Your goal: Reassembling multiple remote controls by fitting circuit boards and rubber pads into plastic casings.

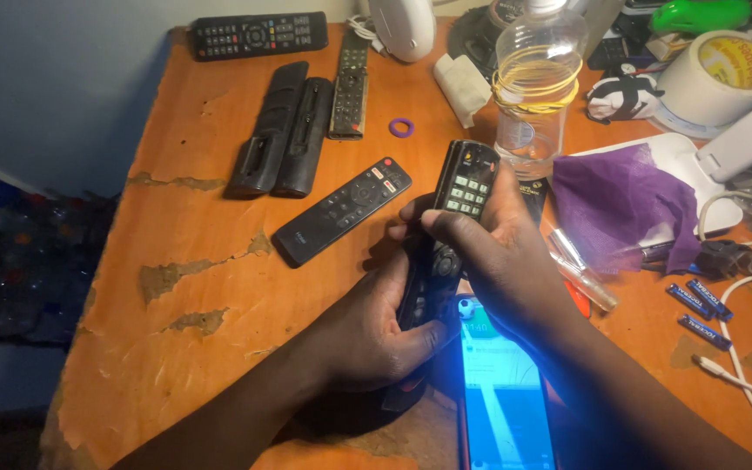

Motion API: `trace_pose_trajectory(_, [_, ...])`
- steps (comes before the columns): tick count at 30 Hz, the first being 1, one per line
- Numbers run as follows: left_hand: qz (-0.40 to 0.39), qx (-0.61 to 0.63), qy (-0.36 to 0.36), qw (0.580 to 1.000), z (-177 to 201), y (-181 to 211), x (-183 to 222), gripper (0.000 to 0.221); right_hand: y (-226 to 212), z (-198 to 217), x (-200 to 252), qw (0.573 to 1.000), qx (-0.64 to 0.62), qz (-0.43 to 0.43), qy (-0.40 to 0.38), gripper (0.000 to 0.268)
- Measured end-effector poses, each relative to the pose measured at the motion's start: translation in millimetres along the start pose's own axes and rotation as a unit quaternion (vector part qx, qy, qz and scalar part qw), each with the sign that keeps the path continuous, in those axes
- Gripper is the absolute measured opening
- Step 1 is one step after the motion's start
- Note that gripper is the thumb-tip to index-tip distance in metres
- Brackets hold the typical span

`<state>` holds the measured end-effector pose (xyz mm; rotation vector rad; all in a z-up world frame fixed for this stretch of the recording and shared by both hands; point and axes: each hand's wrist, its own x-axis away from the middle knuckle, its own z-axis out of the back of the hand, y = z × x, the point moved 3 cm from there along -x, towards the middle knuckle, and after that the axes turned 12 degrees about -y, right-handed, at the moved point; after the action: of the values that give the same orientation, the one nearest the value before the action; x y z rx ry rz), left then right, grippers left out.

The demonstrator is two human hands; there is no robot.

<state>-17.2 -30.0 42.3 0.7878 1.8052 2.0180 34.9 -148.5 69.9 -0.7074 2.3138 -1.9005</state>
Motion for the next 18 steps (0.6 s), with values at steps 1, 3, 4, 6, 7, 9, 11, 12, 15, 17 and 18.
trace_pose_trajectory(1, [0.001,0.000,-0.001,1.000,0,-1,0,0.082,-1,1,0,1.000,-0.001,-0.001,0.001,0.044])
trace_pose_trajectory(3, [0.005,0.033,-0.003,0.999,-1,-3,-1,0.087,-2,3,0,1.000,0.019,-0.001,0.009,0.036])
trace_pose_trajectory(4, [0.005,0.033,-0.004,0.999,0,-8,-2,0.087,-1,10,-2,1.000,0.018,-0.001,0.011,0.036])
trace_pose_trajectory(6, [0.011,0.023,-0.013,1.000,2,-18,-3,0.074,-1,16,-7,0.994,0.073,0.053,-0.066,0.034])
trace_pose_trajectory(7, [0.011,0.023,-0.013,1.000,3,-24,-3,0.074,3,22,-11,0.994,0.073,0.053,-0.066,0.034])
trace_pose_trajectory(9, [0.009,0.194,-0.055,0.979,2,-38,-3,0.044,7,34,-19,0.988,0.026,0.126,-0.091,0.024])
trace_pose_trajectory(11, [0.005,0.221,-0.062,0.973,4,-40,-4,0.041,6,40,-20,0.986,0.040,0.142,-0.082,0.023])
trace_pose_trajectory(12, [0.000,0.247,-0.067,0.967,6,-42,-4,0.038,5,44,-21,0.983,0.054,0.158,-0.073,0.022])
trace_pose_trajectory(15, [-0.038,0.173,-0.042,0.983,14,-32,-6,0.049,-1,51,-20,0.975,0.100,0.195,-0.037,0.023])
trace_pose_trajectory(17, [-0.036,0.144,-0.014,0.989,16,-23,-6,0.060,-2,55,-21,0.974,0.082,0.209,-0.017,0.022])
trace_pose_trajectory(18, [-0.035,0.113,0.016,0.993,18,-18,-6,0.070,-3,58,-21,0.973,0.063,0.224,0.002,0.021])
